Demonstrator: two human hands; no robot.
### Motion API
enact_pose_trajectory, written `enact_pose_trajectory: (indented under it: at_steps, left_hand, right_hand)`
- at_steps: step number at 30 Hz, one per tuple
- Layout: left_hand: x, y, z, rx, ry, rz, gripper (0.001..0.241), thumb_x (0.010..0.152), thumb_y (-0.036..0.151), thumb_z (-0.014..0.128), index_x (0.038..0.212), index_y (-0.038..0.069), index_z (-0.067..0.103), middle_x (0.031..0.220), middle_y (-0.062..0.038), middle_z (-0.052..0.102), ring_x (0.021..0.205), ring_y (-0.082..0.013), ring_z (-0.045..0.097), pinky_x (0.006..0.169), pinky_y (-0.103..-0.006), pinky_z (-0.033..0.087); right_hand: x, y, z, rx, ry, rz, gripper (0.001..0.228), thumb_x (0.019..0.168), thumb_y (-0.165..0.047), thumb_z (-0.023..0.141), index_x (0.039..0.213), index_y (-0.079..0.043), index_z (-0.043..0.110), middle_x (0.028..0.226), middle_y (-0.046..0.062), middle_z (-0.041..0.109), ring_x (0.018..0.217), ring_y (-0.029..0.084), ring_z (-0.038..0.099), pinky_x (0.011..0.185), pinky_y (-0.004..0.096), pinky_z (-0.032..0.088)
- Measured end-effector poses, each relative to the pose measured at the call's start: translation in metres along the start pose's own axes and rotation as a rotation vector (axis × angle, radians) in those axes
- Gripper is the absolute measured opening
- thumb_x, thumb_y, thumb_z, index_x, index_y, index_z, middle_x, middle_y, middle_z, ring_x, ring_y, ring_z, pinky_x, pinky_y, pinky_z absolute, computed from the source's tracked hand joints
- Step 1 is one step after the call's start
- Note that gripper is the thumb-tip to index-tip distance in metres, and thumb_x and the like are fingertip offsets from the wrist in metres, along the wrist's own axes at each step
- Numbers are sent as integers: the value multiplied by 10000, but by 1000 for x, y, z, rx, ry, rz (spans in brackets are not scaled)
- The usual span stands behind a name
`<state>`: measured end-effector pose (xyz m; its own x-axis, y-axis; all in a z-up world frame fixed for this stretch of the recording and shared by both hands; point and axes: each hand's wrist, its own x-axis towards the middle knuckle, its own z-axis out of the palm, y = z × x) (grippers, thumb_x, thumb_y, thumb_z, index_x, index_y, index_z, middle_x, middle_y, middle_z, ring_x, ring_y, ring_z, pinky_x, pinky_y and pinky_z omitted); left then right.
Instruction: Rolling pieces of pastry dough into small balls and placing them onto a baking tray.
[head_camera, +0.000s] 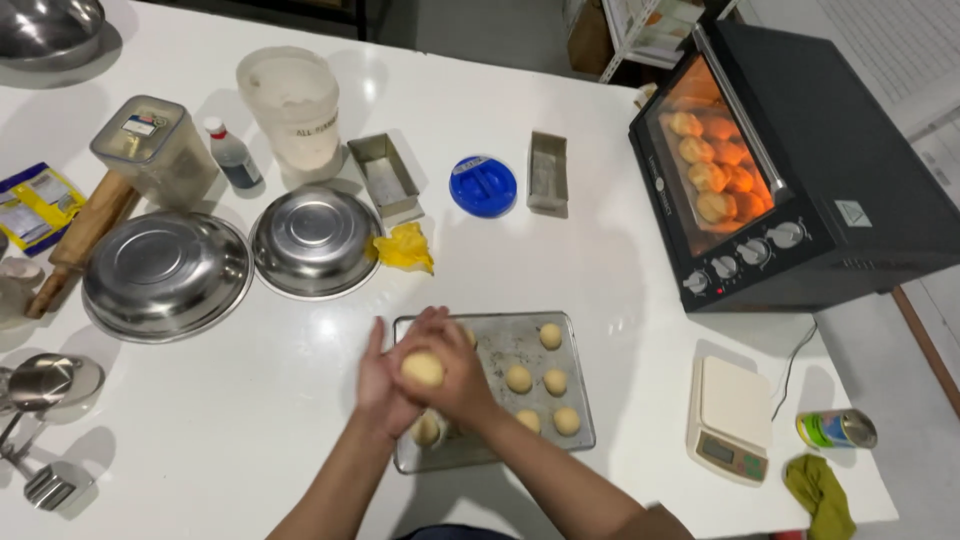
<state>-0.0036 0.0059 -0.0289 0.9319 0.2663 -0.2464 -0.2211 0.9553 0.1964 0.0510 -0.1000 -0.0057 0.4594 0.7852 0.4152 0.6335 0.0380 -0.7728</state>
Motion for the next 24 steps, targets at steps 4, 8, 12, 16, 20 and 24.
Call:
enact_pose_trajectory:
  at_steps: [4,8,12,16,20,24]
  left_hand:
    - [11,-2,-3,189,-110,99,704,1018,528,286,1582,109,240,1641,-136,335,1523,-310,316,1252,-446,241]
    - [21,43,11,120,-166,155,734,1035,555,258,1555,42,330,1640,-113,374,1512,-269,340,1222,-413,260]
    - [-6,17,28,-78,-166,182,718,1041,540,277,1530,19,351,1633,-143,387,1506,-288,345,1232,-445,258]
    - [14,-25,-9,-49,-177,71,714,1056,575,316,1545,56,340,1654,-122,363,1507,-264,329,1269,-427,219]
    - [30,12,-3,-36,-270,49,757,1026,627,299,1537,72,366,1616,-84,395,1468,-230,370,1217,-375,232]
    - [-6,11,28,-180,-242,67,775,1030,621,308,1527,30,370,1606,-116,402,1452,-253,376,1219,-402,245]
  right_hand:
    - [27,-42,12,35,128,12,344,826,-233,836,1107,-90,699,1238,116,640,1203,281,623,1059,421,491]
    - [20,-53,15,59,-6,-170,304,889,-158,826,1149,-66,698,1243,99,662,1231,271,639,1123,421,476]
    - [26,-32,-11,45,-24,-119,281,846,-134,825,1089,-65,702,1185,110,646,1154,263,650,1043,386,522]
    - [21,-60,2,2,179,-6,237,806,-97,818,1004,-59,695,1109,118,652,1066,274,667,970,375,530]
    - [-11,-68,11,-35,87,-225,202,853,-40,797,1032,-53,704,1135,114,682,1155,304,662,1079,400,489]
    - [8,-58,-10,-51,83,-198,244,831,-39,787,1054,-36,689,1149,122,657,1155,304,641,1061,393,498]
